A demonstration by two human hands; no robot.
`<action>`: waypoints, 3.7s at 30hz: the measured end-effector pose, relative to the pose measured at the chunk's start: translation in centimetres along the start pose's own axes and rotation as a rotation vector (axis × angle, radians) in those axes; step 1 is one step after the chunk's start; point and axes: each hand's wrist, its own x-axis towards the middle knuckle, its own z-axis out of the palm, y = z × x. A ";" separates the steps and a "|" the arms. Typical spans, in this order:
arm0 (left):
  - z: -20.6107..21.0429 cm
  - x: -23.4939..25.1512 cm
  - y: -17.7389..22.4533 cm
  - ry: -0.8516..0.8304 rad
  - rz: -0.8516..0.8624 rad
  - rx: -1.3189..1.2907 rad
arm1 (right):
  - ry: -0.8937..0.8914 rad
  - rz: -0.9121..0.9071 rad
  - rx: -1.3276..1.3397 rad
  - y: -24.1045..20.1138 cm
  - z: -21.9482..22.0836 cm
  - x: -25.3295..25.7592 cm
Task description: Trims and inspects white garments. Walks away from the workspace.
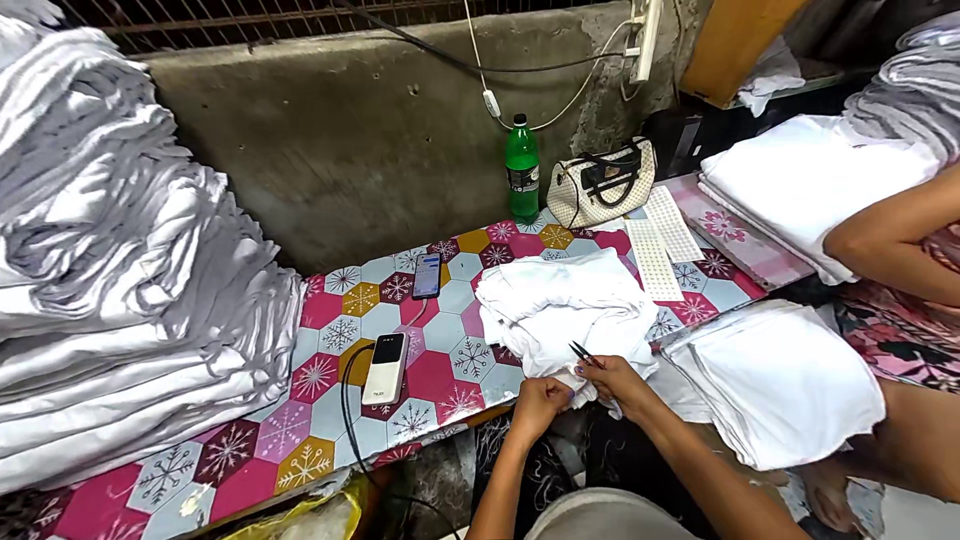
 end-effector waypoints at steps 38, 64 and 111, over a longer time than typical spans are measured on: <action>3.8 -2.3 -3.0 0.668 0.235 0.539 | 0.211 -0.386 -0.510 1.6 1.0 -1.2; -0.5 2.8 -0.5 0.436 0.114 0.348 | 0.097 -0.582 -0.650 -3.7 0.5 4.6; -2.5 1.2 -2.0 0.917 0.571 0.529 | 0.660 -0.992 -0.866 2.9 1.3 1.3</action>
